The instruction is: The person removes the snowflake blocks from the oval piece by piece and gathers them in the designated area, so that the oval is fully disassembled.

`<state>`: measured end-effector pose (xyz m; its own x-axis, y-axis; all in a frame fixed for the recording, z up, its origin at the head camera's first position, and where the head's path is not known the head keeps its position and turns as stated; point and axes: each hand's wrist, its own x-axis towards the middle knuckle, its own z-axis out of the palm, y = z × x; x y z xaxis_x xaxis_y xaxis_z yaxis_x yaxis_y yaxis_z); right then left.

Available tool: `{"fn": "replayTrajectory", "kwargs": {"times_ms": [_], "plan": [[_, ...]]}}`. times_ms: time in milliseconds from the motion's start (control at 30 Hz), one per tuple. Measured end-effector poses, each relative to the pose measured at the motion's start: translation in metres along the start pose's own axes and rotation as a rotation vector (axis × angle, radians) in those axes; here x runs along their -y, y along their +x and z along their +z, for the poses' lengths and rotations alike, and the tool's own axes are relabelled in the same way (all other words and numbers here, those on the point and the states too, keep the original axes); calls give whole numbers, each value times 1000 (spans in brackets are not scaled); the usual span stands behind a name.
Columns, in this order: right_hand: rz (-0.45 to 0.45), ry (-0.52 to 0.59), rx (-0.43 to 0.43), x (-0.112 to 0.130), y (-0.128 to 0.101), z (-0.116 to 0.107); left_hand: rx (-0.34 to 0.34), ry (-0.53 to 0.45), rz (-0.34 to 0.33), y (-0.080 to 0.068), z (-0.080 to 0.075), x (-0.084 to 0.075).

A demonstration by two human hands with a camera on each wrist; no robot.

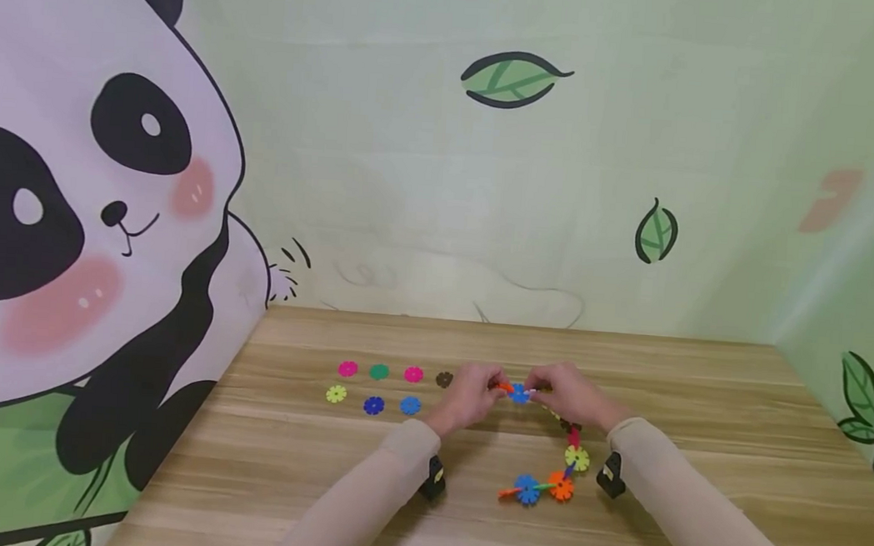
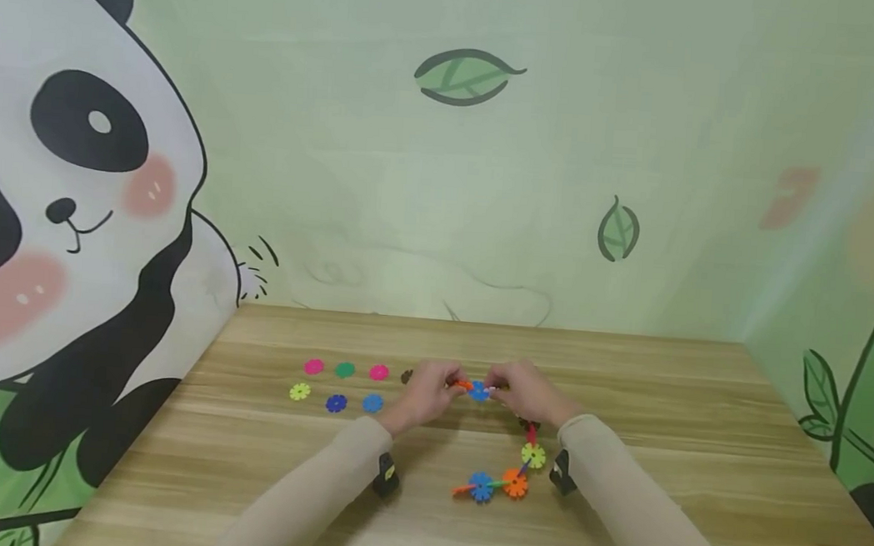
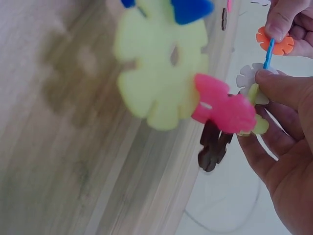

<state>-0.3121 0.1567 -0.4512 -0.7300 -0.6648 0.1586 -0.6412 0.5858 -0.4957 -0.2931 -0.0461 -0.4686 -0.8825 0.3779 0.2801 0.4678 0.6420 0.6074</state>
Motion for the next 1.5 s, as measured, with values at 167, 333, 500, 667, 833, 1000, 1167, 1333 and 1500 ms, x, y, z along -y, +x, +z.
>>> {"fn": "replayTrajectory", "kwargs": {"times_ms": [167, 333, 500, 667, 833, 1000, 1167, 1333, 1500], "plan": [[28, 0, -26, -3, -2, -3, 6, -13, -1, 0, 1, 3], [24, -1, -25, -3, -2, -4, -24, -81, -74, -3, -2, 8], [9, -14, -19, -2, -3, -5, -76, -154, -106, -3, -10, 13], [15, -17, -16, -1, -4, -4, -114, -198, -152, -4, -22, 21], [38, -14, -18, 0, -3, -2, -120, -230, -165, -7, -36, 30], [50, -20, -18, 1, -3, -3, -112, -232, -158, -11, -46, 40], [47, -21, -17, 2, -2, -3, -59, -182, -179, -19, -54, 49], [40, -20, -12, 3, -3, -2, -22, -150, -177, -23, -57, 55], [31, -15, -15, 2, -3, -1, 52, -159, -222, -26, -55, 57]]}}
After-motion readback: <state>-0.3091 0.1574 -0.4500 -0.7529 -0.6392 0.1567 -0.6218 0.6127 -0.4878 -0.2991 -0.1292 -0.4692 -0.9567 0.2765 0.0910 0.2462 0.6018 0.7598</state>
